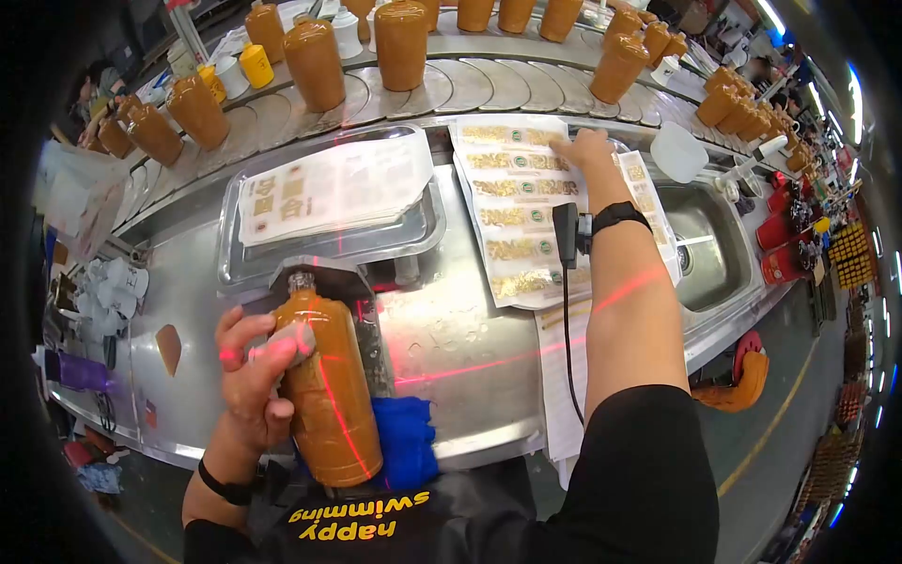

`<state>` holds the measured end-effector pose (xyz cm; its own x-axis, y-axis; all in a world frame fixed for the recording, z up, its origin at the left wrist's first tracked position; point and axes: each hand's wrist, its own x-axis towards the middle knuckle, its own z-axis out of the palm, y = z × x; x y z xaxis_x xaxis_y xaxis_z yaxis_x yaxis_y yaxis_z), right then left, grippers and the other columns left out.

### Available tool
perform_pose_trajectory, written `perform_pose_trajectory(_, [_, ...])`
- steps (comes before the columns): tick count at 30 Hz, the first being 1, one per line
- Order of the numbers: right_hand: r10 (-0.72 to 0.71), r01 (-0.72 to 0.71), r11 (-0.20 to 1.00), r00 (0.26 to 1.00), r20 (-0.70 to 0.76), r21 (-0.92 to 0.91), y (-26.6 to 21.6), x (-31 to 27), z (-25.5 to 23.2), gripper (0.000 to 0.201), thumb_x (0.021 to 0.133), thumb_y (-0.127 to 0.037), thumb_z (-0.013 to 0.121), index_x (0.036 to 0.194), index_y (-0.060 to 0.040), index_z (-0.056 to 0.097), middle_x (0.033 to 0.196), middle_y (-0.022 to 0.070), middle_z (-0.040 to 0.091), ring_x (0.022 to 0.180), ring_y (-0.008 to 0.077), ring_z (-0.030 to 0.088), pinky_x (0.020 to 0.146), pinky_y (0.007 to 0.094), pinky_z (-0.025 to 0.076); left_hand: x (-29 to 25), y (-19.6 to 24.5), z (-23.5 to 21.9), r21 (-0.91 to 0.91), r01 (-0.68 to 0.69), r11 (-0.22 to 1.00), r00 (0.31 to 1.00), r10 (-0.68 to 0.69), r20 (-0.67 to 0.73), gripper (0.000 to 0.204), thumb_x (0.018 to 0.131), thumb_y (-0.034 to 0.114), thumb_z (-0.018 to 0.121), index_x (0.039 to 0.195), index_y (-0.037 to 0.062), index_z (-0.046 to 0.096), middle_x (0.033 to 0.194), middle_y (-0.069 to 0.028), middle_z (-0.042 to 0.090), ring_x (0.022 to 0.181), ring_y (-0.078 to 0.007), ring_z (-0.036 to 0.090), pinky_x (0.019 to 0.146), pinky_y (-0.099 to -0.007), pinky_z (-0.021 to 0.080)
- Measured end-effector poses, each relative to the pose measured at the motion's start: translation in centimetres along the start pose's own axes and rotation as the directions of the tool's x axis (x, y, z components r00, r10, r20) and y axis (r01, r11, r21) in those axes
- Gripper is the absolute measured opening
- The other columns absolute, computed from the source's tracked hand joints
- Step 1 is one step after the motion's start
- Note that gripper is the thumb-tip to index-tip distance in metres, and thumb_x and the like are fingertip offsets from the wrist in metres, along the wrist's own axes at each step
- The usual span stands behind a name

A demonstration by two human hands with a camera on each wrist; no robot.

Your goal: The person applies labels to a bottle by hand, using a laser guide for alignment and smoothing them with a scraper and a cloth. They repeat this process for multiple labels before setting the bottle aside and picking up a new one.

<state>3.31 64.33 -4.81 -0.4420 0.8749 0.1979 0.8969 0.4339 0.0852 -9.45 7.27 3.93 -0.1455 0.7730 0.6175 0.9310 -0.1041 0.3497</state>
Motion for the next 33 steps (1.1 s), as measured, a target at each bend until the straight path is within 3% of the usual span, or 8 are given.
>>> perform_pose_trajectory(4, [-0.006, -0.050, 0.945, 0.985, 0.171, 0.322, 0.7, 1.5, 0.0, 0.047, 0.072, -0.057, 0.071, 0.091, -0.0140, 0.074, 0.107, 0.0159, 0.068, 0.106, 0.0304, 0.063, 0.094, 0.0497, 0.043, -0.4, -0.5, 0.3, -0.061, -0.015, 0.998, 1.000, 0.015, -0.003, 0.046, 0.099, 0.048, 0.043, 0.116, 0.0103, 0.063, 0.111, -0.0082, 0.067, 0.112, -0.0309, 0.053, 0.106, -0.0555, 0.027])
perform_pose_trajectory(5, [0.009, -0.046, 0.944, 0.993, 0.116, 0.327, 0.5, 1.4, -0.2, 0.039, 0.070, -0.048, 0.078, 0.077, -0.0103, 0.071, 0.101, 0.0145, 0.068, 0.091, 0.0291, 0.067, 0.080, 0.0411, 0.052, -0.4, -0.6, 0.4, -0.075, -0.012, 0.997, 1.000, 0.011, -0.007, 0.046, 0.098, 0.048, 0.044, 0.116, 0.0103, 0.063, 0.111, -0.0081, 0.066, 0.112, -0.0311, 0.053, 0.106, -0.0556, 0.027])
perform_pose_trajectory(12, [-0.088, 0.131, 0.977, 0.965, -0.248, 0.166, 1.1, 0.6, 1.0, 0.038, 0.074, -0.044, 0.075, 0.093, -0.0108, 0.071, 0.107, 0.0173, 0.063, 0.100, 0.0343, 0.062, 0.089, 0.0432, 0.048, -0.2, -0.3, 0.0, -0.066, -0.017, 0.998, 1.000, 0.017, 0.000, 0.043, 0.097, 0.045, 0.048, 0.119, 0.0099, 0.062, 0.111, -0.0082, 0.065, 0.113, -0.0322, 0.053, 0.104, -0.0558, 0.031])
perform_pose_trajectory(13, [-0.059, 0.078, 0.972, 0.994, -0.092, 0.221, 0.8, 0.6, 0.3, 0.041, 0.075, -0.043, 0.074, 0.100, -0.0115, 0.071, 0.113, 0.0183, 0.061, 0.106, 0.0348, 0.060, 0.092, 0.0423, 0.047, -0.1, -0.3, 0.0, -0.059, -0.017, 0.998, 1.000, 0.017, 0.003, 0.043, 0.097, 0.044, 0.049, 0.119, 0.0099, 0.062, 0.111, -0.0083, 0.065, 0.113, -0.0322, 0.053, 0.103, -0.0557, 0.032])
perform_pose_trajectory(17, [-0.014, -0.004, 0.934, 0.999, 0.046, 0.358, 0.2, 1.4, 0.2, 0.032, 0.075, -0.041, 0.069, 0.089, -0.0119, 0.071, 0.108, 0.0155, 0.065, 0.116, 0.0316, 0.053, 0.096, 0.0484, 0.040, -0.2, -0.1, 0.1, -0.082, -0.013, 0.997, 1.000, 0.012, -0.024, 0.041, 0.096, 0.042, 0.051, 0.119, 0.0094, 0.062, 0.114, -0.0087, 0.064, 0.114, -0.0328, 0.053, 0.101, -0.0549, 0.035])
perform_pose_trajectory(24, [0.006, 0.013, 0.988, 0.992, -0.124, 0.151, -1.4, -1.3, -3.1, 0.024, 0.085, -0.030, 0.062, 0.101, -0.0149, 0.072, 0.123, 0.0094, 0.055, 0.122, 0.0329, 0.048, 0.090, 0.0525, 0.046, -0.3, 0.1, 0.1, -0.083, 0.010, 0.996, 0.999, -0.013, -0.037, 0.040, 0.096, 0.038, 0.052, 0.120, 0.0074, 0.061, 0.115, -0.0093, 0.064, 0.114, -0.0346, 0.052, 0.099, -0.0539, 0.037])
perform_pose_trajectory(28, [-0.272, 0.254, 0.961, 0.934, -0.229, -0.106, -3.4, -3.8, -9.0, 0.021, 0.088, -0.027, 0.060, 0.100, -0.0135, 0.071, 0.123, 0.0077, 0.053, 0.117, 0.0325, 0.049, 0.087, 0.0535, 0.049, -0.3, 0.2, 0.0, -0.035, 0.004, 0.999, 0.999, -0.005, -0.050, 0.041, 0.096, 0.037, 0.051, 0.123, 0.0060, 0.060, 0.116, -0.0107, 0.064, 0.115, -0.0353, 0.052, 0.100, -0.0531, 0.036])
perform_pose_trajectory(33, [-0.576, 0.609, 0.792, 0.767, -0.284, 0.039, -5.7, -7.6, -17.5, 0.022, 0.089, -0.027, 0.061, 0.093, -0.0071, 0.070, 0.108, 0.0119, 0.058, 0.108, 0.0346, 0.052, 0.087, 0.0438, 0.048, 0.5, 1.0, -0.7, -0.016, -0.019, 1.000, 0.999, 0.018, -0.038, 0.039, 0.094, 0.029, 0.055, 0.124, 0.0049, 0.059, 0.117, -0.0134, 0.065, 0.116, -0.0338, 0.053, 0.101, -0.0498, 0.036])
